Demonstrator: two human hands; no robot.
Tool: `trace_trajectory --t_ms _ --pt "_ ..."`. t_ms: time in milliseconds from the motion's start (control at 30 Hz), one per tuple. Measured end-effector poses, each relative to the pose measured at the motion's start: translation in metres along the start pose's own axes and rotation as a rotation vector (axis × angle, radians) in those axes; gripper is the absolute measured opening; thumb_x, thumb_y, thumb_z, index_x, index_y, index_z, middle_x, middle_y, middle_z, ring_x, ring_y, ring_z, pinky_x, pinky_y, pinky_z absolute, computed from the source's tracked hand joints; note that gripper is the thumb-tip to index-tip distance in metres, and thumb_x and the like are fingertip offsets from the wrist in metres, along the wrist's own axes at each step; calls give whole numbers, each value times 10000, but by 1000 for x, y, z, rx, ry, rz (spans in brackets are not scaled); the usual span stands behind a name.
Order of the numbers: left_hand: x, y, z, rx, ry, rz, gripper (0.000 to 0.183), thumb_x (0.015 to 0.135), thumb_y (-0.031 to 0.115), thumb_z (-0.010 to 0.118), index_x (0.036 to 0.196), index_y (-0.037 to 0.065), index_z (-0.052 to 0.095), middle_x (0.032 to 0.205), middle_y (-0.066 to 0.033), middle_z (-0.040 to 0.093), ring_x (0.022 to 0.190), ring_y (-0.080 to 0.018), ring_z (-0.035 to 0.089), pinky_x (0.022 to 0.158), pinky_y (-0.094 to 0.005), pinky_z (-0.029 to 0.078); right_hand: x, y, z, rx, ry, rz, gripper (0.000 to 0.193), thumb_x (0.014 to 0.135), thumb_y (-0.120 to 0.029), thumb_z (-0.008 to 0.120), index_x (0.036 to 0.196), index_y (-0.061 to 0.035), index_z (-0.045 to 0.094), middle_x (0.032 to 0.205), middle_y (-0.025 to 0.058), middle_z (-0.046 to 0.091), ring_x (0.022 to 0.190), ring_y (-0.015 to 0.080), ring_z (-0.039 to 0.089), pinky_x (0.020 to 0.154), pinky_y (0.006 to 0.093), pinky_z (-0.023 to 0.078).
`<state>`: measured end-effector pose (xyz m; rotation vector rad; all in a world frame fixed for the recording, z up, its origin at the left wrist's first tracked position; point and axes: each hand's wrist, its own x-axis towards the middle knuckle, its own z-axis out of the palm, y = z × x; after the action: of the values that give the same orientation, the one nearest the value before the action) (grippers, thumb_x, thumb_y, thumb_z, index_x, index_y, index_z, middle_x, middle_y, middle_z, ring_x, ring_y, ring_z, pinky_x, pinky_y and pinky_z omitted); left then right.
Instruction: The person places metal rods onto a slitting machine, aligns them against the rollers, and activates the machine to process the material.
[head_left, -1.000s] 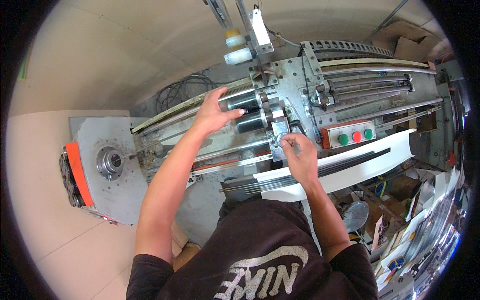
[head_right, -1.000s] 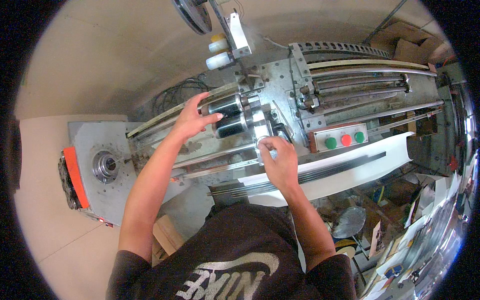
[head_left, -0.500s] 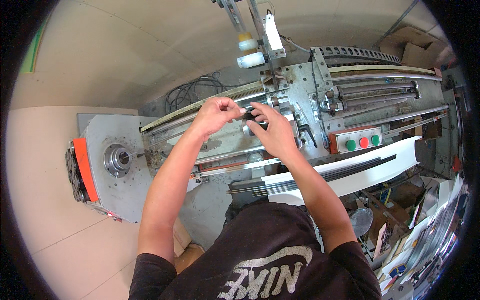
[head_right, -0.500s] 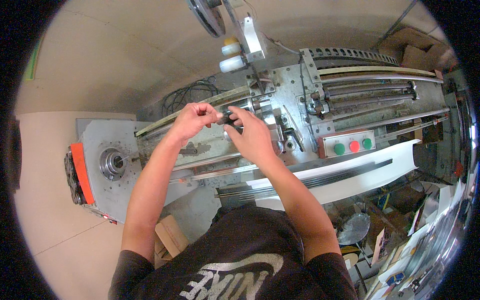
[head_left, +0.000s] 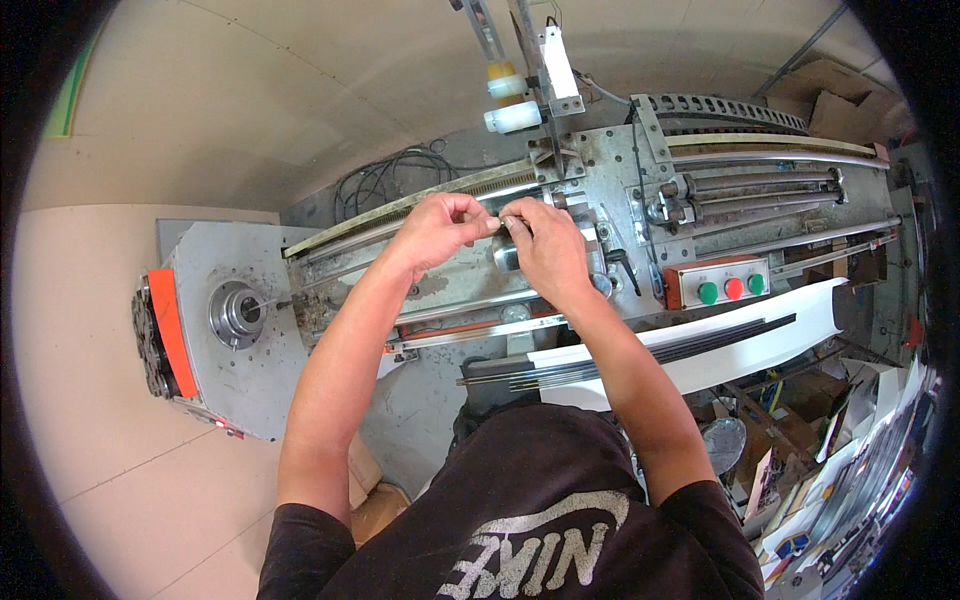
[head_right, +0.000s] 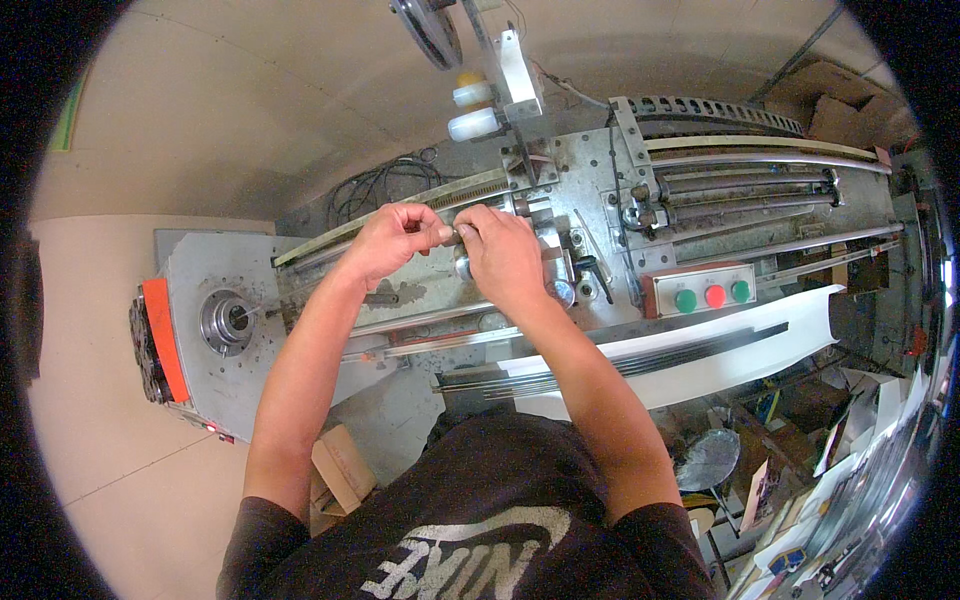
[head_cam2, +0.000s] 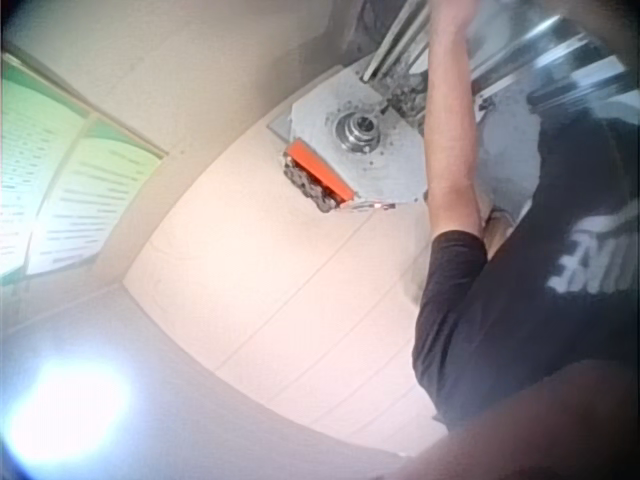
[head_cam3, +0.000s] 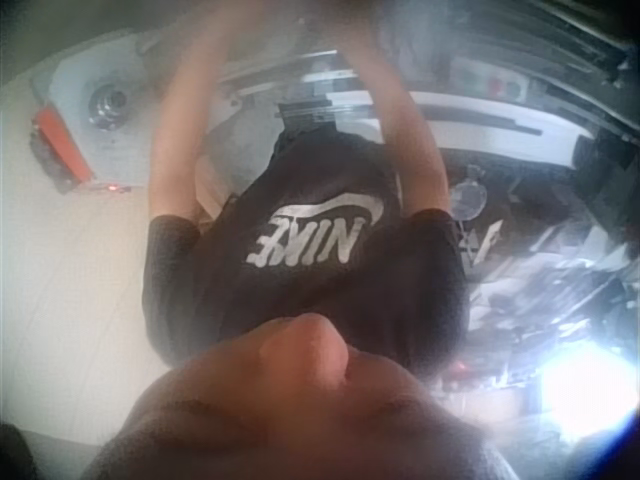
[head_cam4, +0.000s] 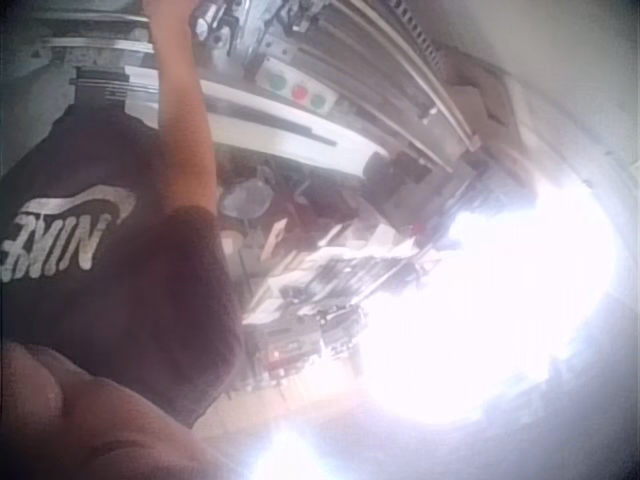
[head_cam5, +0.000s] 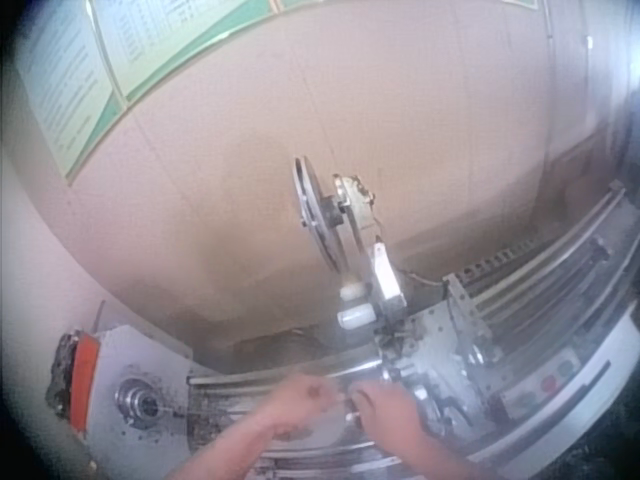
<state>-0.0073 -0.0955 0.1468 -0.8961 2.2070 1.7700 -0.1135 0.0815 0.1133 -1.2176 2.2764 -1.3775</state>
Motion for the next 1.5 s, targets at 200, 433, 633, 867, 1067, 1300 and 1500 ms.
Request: trace_trajectory --t_ms 200,433,633,867,1067,1300,1500 --pt "1 -4 0 -10 -22 31 202 971 253 803 937 64 741 822 48 661 757 -75 552 704 -270 467 0 6 9 -180 83 -154 94 975 -138 651 1056 -116 694 974 85 714 952 302 685 871 445 476" --pt "-3 -2 3 -25 -36 62 165 982 209 781 956 49 750 841 50 663 767 -72 539 713 -267 467 2 16 14 -230 129 -280 132 952 -132 650 1077 -125 693 958 80 717 921 291 688 840 437 478" --pt "-6 3 6 56 12 87 171 987 213 774 964 43 767 840 42 680 791 -62 550 735 -269 470 -3 9 10 -110 -24 -87 95 1040 -160 582 1075 -96 643 942 115 719 909 353 687 842 468 480" --pt "-5 -11 20 130 99 174 217 963 248 775 981 32 778 776 -2 691 727 -90 571 678 -304 472 -20 -6 0 -70 -181 190 127 1077 -183 524 1128 -84 584 932 154 730 898 385 694 857 503 488" --pt "-6 -14 26 122 75 149 189 985 226 756 955 40 759 789 29 668 736 -79 529 688 -289 444 -26 -8 0 -11 -199 257 155 1074 -207 511 1103 -66 570 971 186 732 920 427 698 831 558 507" --pt "-2 -1 16 -33 89 142 165 981 192 755 954 30 752 815 31 678 766 -80 540 709 -285 443 -72 -22 -38 -47 -306 125 146 1018 -196 619 1084 -66 617 995 182 732 936 412 704 808 507 548" --pt "6 -9 12 48 41 108 199 972 233 757 942 37 750 831 17 678 792 -92 547 744 -298 450 -177 32 -89 204 -177 440 119 998 -123 694 1079 -41 724 1041 99 777 975 181 726 857 365 562"
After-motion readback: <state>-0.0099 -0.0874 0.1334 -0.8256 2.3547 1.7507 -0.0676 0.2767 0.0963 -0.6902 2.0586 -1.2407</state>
